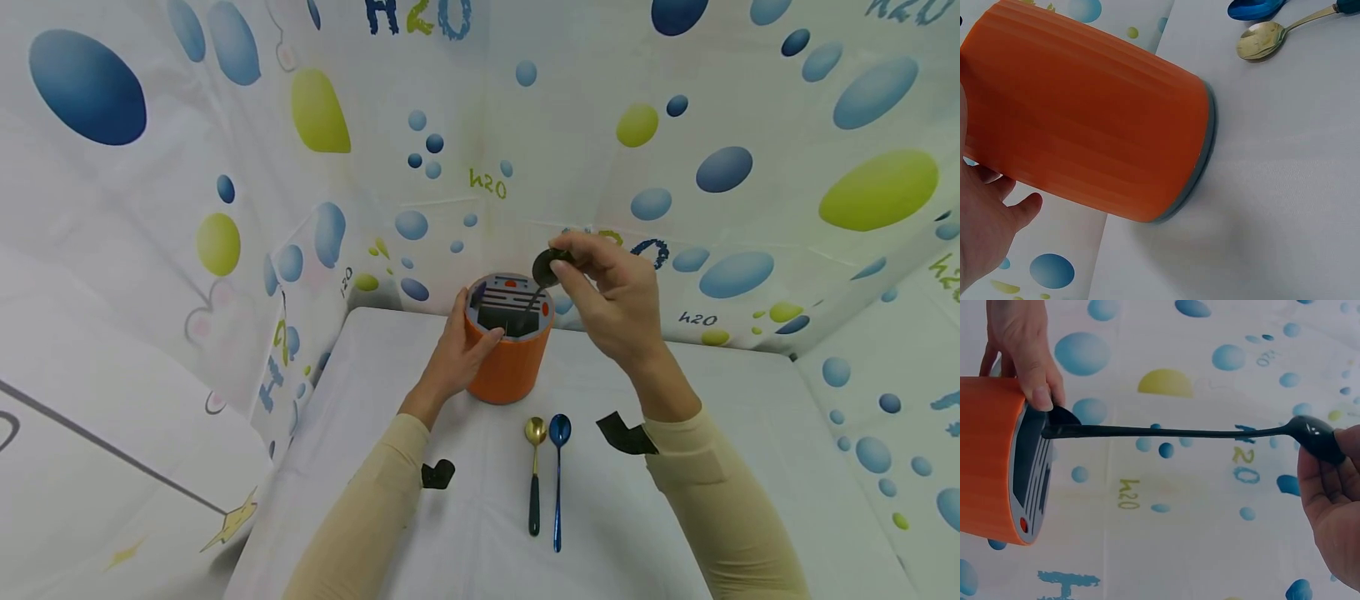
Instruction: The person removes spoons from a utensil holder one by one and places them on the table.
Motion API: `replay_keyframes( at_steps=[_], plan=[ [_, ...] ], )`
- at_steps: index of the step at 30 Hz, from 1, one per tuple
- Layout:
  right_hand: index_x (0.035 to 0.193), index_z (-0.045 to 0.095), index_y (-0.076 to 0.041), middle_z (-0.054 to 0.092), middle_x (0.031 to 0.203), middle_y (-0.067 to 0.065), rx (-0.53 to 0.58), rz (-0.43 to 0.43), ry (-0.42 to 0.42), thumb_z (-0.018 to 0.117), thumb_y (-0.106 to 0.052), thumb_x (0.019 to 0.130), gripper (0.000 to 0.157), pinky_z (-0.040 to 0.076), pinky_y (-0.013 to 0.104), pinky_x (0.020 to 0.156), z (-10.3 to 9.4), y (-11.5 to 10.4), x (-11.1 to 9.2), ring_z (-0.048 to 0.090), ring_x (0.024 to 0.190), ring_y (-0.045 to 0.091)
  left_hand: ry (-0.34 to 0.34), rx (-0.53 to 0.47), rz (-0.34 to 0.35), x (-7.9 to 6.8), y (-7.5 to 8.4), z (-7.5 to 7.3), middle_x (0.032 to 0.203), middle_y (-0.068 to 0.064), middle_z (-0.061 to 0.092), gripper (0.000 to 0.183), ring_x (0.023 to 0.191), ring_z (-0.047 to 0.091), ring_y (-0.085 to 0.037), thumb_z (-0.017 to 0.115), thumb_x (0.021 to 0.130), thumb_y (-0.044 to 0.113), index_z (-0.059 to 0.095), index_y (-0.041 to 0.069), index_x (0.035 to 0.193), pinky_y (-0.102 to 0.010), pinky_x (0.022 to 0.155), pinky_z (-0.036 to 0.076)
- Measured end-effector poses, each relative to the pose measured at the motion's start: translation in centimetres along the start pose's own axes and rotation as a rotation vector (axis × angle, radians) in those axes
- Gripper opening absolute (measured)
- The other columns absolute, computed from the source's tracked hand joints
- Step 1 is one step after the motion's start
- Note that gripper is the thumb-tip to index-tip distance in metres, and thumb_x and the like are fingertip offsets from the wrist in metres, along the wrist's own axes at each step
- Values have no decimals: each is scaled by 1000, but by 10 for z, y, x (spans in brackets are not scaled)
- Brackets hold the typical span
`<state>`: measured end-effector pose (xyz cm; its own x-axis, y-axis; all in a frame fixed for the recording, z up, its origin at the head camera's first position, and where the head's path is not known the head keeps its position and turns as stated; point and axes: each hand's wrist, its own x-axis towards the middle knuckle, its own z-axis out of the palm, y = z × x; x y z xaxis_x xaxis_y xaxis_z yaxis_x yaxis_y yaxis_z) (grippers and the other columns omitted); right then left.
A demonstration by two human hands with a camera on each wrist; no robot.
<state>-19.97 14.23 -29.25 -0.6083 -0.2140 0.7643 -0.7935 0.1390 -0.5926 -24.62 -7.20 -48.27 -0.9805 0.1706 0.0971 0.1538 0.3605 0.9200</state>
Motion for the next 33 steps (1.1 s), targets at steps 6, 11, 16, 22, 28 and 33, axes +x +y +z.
replay_keyframes(
  at_steps=[6, 11, 16, 22, 28, 33],
  plan=[
    [111, 70, 13, 71, 97, 22, 18, 40, -12, 63, 15, 93, 19, 60, 22, 81, -1, -2, -4, 66, 80, 22, 0, 0, 8, 0, -1, 0, 176, 2, 11, 101, 162, 15, -26, 59, 98, 65, -1, 27, 169, -59, 129, 17],
    [110, 71, 12, 70, 91, 13, 39, 99, -11, 64, 15, 93, 19, 59, 21, 78, -1, -1, -10, 65, 79, 18, -1, 4, 19, 1, -2, 0, 176, 3, 9, 99, 162, 14, -25, 59, 98, 64, -2, 30, 168, -58, 129, 17],
    [112, 71, 11, 70, 89, 11, 60, 183, -32, 64, 13, 94, 20, 60, 21, 79, -2, -1, -17, 66, 80, 17, -1, 11, 36, 1, -3, 0, 176, 2, 9, 100, 162, 13, -24, 58, 99, 64, -1, 25, 169, -57, 130, 16],
    [113, 71, 9, 69, 90, 18, 70, 255, -68, 63, 11, 96, 19, 59, 20, 77, -3, 6, -25, 64, 78, 18, 0, 3, 37, 1, -3, 0, 176, 1, 9, 100, 162, 13, -25, 58, 98, 64, 0, 23, 169, -58, 130, 16],
    [114, 70, 9, 69, 93, 19, 116, 308, -107, 62, 9, 98, 18, 61, 22, 81, -3, 15, -33, 65, 80, 20, -2, 8, 17, 1, -3, 0, 176, 3, 9, 98, 162, 14, -24, 58, 98, 67, -2, 34, 168, -58, 129, 16],
    [115, 69, 11, 70, 98, 19, 166, 378, -122, 61, 8, 98, 19, 62, 25, 84, -2, 25, -41, 68, 85, 19, -1, 6, 15, 1, -4, 1, 176, 3, 11, 99, 162, 15, -25, 58, 97, 68, -2, 33, 168, -60, 129, 17]
  ],
)
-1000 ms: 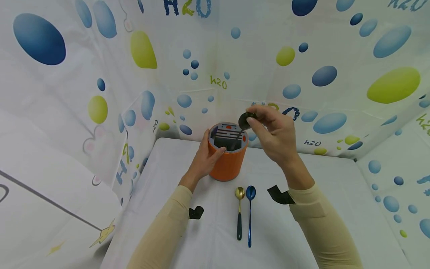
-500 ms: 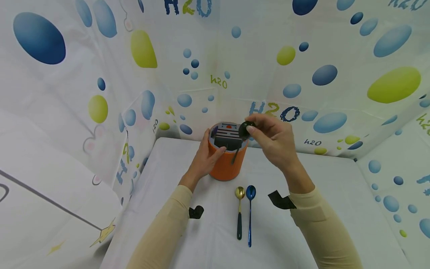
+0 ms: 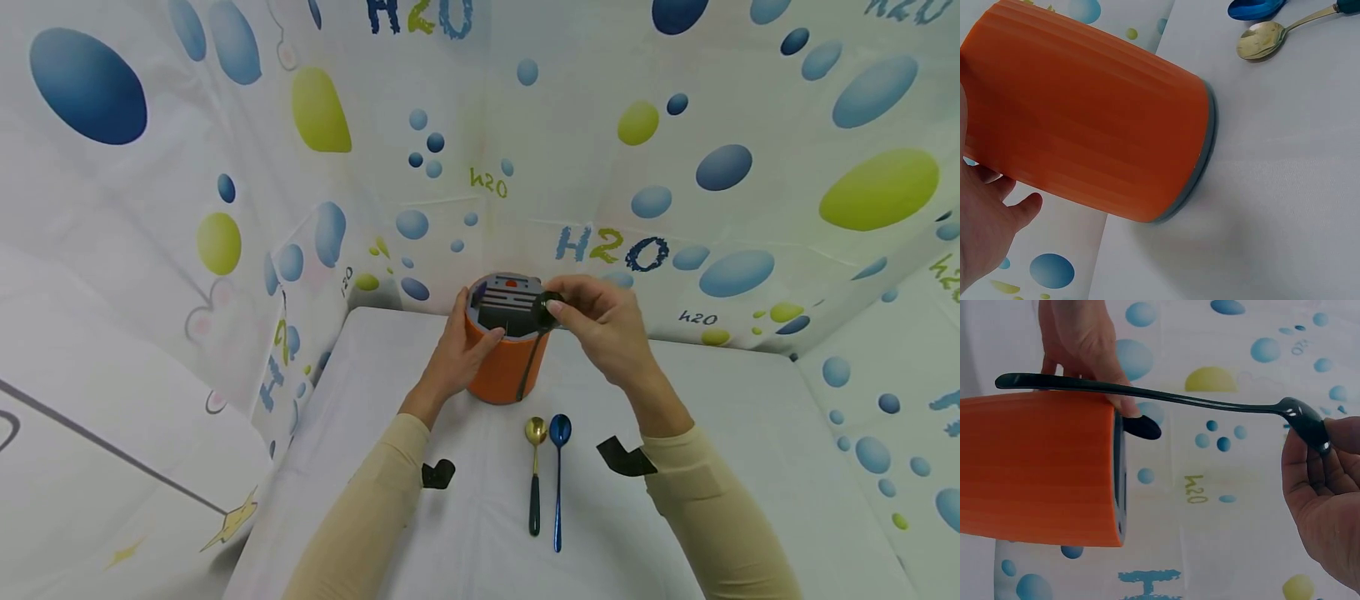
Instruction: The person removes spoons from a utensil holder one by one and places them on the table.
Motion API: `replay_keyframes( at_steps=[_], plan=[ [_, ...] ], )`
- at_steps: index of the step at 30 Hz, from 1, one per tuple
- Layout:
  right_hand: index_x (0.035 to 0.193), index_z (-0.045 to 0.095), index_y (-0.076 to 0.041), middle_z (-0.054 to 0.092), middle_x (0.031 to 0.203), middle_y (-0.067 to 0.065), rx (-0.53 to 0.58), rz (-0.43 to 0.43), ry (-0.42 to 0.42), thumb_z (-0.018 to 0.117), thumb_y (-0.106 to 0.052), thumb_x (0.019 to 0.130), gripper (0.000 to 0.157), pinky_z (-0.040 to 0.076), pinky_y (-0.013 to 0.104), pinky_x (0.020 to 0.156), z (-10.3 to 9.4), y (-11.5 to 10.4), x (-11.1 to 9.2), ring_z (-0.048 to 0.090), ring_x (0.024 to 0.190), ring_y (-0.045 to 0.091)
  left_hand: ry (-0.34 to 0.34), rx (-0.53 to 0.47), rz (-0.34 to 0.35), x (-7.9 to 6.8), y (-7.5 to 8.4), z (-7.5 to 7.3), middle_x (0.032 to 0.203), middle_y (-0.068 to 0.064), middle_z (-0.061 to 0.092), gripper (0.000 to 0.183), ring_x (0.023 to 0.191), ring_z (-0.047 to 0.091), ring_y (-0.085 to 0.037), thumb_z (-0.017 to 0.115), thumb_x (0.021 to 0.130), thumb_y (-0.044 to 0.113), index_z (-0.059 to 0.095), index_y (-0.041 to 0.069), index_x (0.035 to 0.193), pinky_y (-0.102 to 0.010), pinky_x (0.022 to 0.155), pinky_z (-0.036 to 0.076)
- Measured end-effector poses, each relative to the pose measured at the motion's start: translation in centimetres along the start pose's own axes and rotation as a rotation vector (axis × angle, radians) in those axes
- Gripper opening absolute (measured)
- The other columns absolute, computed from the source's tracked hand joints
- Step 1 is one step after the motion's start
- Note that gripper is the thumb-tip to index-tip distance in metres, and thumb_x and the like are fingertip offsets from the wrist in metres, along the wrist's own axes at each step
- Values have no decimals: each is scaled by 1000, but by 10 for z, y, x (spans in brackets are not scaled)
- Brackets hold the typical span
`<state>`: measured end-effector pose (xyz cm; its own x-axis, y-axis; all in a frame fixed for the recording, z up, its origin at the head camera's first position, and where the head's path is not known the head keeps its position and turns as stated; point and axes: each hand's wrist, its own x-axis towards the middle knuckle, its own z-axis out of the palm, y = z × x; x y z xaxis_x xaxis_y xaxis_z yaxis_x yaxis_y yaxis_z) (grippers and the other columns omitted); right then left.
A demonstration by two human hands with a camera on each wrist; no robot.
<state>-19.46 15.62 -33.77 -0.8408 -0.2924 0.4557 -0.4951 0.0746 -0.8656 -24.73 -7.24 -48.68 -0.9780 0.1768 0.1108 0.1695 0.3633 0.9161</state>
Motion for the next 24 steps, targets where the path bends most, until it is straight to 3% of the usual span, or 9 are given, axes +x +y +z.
replay_keyframes(
  at_steps=[18, 24],
  plan=[
    [117, 68, 10, 69, 102, 27, -28, 129, -50, 62, 5, 100, 19, 61, 22, 86, -1, 18, -12, 68, 86, 19, 7, -9, 8, 0, 1, -1, 176, 1, 13, 100, 161, 18, -29, 58, 97, 67, 0, 28, 169, -62, 128, 19],
    [116, 69, 9, 69, 98, 25, -42, 216, -56, 62, 3, 100, 18, 61, 22, 86, -3, 32, -21, 67, 83, 19, 10, 1, 13, -1, 1, 0, 175, 1, 16, 98, 161, 20, -27, 59, 97, 67, -1, 35, 168, -60, 128, 20]
  ],
)
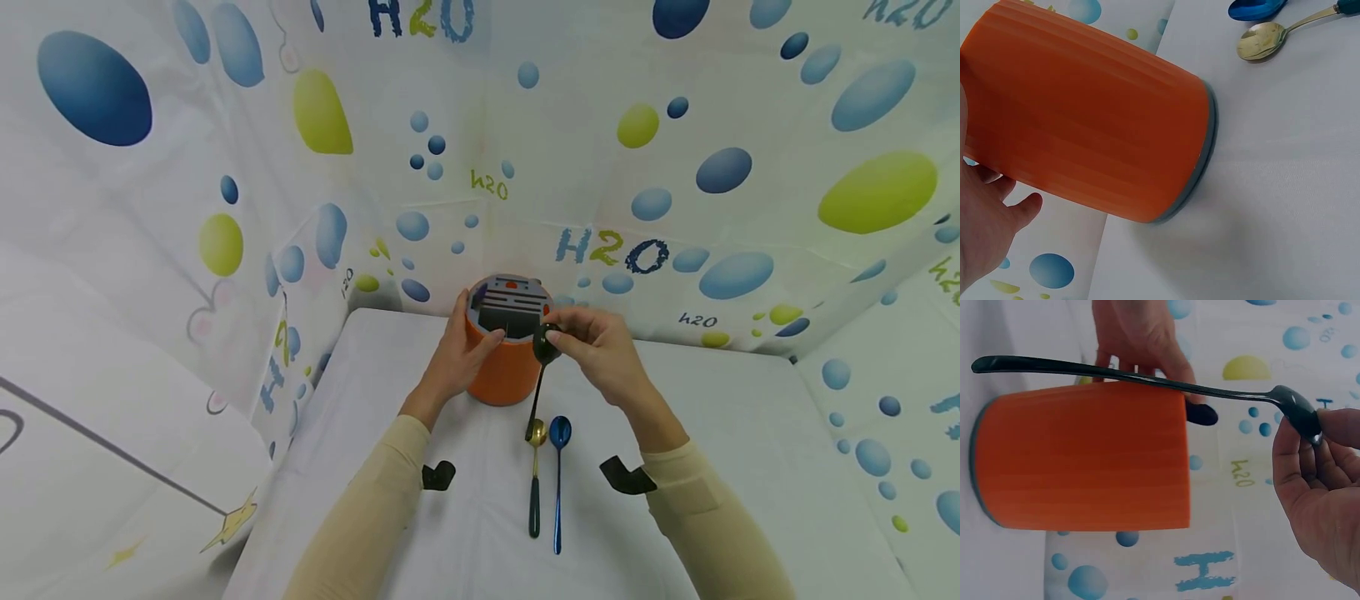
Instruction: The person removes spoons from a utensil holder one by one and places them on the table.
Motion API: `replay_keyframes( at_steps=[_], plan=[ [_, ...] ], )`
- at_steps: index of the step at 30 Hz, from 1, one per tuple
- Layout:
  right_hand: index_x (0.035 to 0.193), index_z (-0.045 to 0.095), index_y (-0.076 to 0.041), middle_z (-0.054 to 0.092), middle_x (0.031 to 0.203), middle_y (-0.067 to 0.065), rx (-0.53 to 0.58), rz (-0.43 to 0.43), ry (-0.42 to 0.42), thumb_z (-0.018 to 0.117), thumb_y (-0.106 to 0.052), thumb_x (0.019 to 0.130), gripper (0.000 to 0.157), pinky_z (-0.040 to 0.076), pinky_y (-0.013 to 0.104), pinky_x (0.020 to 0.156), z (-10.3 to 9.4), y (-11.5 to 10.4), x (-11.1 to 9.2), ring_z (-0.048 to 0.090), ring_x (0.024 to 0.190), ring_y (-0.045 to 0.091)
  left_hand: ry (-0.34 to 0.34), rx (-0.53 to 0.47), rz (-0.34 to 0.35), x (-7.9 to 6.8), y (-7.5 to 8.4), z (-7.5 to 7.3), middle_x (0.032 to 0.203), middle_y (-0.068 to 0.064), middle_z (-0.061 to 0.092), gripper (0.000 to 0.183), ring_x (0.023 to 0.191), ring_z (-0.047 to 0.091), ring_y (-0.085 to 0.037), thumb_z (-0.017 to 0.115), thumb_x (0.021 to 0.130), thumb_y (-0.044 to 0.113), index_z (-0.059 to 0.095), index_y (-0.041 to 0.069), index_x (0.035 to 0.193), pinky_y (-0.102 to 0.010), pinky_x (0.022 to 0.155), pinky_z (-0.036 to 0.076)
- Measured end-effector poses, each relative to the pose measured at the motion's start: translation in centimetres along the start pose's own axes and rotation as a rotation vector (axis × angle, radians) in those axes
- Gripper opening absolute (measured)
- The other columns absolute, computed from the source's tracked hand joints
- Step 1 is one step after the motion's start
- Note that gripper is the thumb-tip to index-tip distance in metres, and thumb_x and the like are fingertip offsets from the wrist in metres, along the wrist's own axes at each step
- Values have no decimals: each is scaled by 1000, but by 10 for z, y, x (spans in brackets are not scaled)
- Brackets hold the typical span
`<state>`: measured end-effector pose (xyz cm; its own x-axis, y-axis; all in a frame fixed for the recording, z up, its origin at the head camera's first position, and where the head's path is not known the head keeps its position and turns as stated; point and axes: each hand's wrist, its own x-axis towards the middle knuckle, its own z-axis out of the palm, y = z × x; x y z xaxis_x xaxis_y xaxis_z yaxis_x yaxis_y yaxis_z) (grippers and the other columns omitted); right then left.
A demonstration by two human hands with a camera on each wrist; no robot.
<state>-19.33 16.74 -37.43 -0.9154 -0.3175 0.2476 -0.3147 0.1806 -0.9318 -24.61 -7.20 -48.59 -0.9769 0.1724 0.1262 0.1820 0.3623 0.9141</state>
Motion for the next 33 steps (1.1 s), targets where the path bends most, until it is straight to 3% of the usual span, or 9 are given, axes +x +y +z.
replay_keyframes(
  at_steps=[9, 23, 33],
  plan=[
    [117, 68, 11, 71, 98, 14, 46, 49, -6, 61, 2, 101, 19, 61, 23, 86, -4, 22, -8, 68, 85, 16, -1, -3, 17, 0, 1, 0, 174, -1, 17, 98, 160, 22, -27, 59, 98, 64, -1, 31, 168, -61, 127, 22],
    [121, 67, 11, 70, 94, 12, 68, 267, 12, 63, -3, 102, 24, 59, 25, 81, -14, 71, -19, 68, 81, 15, -8, -17, 19, 0, -1, -1, 175, 1, 15, 97, 160, 20, -25, 60, 99, 62, -3, 34, 168, -58, 128, 21],
    [121, 64, 13, 75, 101, 5, 137, 351, -35, 64, -5, 101, 27, 61, 28, 81, -25, 106, -28, 70, 84, 16, -2, -5, 21, 1, -1, 0, 174, 0, 17, 100, 160, 21, -25, 59, 99, 63, 0, 23, 169, -57, 128, 21]
  ],
)
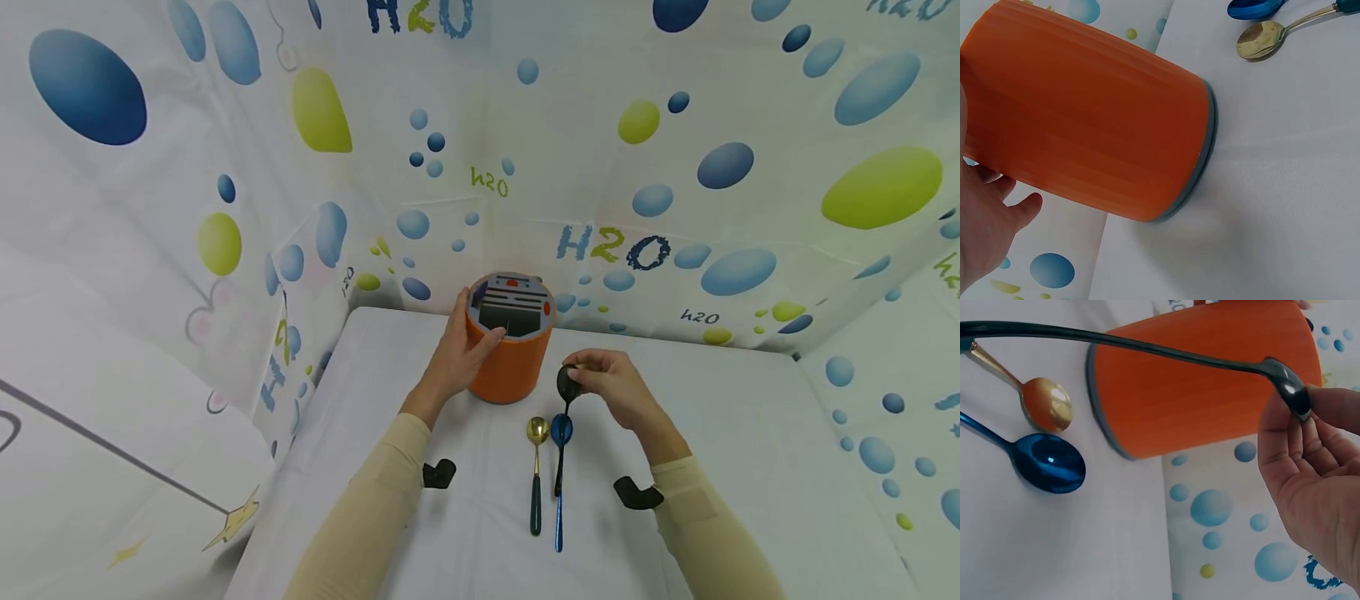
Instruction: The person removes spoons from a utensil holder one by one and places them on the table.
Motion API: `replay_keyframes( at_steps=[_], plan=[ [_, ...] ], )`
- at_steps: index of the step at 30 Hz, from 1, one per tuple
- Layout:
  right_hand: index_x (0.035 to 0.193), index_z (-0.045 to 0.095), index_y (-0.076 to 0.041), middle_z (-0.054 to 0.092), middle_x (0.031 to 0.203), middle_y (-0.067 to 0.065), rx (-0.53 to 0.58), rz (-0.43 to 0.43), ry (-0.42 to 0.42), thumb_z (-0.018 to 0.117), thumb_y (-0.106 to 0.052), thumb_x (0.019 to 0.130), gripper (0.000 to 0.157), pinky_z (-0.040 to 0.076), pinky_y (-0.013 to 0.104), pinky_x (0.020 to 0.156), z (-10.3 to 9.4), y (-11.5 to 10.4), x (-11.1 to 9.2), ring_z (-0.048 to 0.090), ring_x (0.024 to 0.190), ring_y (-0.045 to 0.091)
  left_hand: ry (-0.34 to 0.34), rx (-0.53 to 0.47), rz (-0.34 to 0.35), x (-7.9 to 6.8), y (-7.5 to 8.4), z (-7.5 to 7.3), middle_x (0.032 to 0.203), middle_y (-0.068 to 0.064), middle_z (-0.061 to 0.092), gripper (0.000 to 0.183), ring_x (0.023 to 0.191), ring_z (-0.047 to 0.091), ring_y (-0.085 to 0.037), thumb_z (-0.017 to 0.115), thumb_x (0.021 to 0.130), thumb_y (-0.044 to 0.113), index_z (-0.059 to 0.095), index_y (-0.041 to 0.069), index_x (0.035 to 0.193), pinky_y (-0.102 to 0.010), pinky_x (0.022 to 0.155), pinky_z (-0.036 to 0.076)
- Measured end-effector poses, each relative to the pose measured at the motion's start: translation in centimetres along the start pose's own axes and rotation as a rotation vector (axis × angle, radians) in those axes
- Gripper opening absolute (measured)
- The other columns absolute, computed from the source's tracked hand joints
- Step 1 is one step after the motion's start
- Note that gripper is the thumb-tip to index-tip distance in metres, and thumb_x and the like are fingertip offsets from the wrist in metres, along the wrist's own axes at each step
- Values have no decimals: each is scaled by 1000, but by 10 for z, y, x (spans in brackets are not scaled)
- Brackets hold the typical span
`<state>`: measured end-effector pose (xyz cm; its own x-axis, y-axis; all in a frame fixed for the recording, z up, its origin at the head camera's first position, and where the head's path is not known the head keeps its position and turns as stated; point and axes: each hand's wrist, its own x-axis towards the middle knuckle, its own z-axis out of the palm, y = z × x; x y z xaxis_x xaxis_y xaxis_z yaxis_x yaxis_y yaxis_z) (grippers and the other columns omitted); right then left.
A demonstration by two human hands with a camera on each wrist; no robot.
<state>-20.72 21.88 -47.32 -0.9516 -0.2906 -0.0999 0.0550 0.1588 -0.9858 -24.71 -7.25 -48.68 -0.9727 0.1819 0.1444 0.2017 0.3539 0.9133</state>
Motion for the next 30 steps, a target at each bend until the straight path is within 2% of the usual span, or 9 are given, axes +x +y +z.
replay_keyframes(
  at_steps=[13, 21, 30],
  plan=[
    [119, 64, 14, 73, 97, 5, 29, 134, 8, 63, -5, 101, 26, 63, 30, 80, -14, 22, -6, 70, 82, 15, -3, 5, -20, 0, 0, 0, 175, 2, 14, 98, 161, 18, -24, 59, 97, 66, -3, 34, 168, -57, 129, 20],
    [119, 66, 12, 72, 95, 5, 27, 213, 4, 63, -6, 101, 26, 62, 31, 80, -20, 41, -11, 69, 82, 16, -2, 3, -11, 1, -1, 1, 175, 3, 13, 101, 162, 17, -24, 59, 97, 66, -1, 27, 169, -58, 129, 20],
    [120, 66, 10, 72, 98, 6, 8, 257, 32, 64, -9, 100, 27, 61, 32, 79, -26, 58, -15, 67, 86, 19, 1, 29, -6, 1, -2, 1, 175, 1, 13, 100, 161, 18, -24, 58, 99, 65, -2, 27, 169, -57, 129, 21]
  ],
)
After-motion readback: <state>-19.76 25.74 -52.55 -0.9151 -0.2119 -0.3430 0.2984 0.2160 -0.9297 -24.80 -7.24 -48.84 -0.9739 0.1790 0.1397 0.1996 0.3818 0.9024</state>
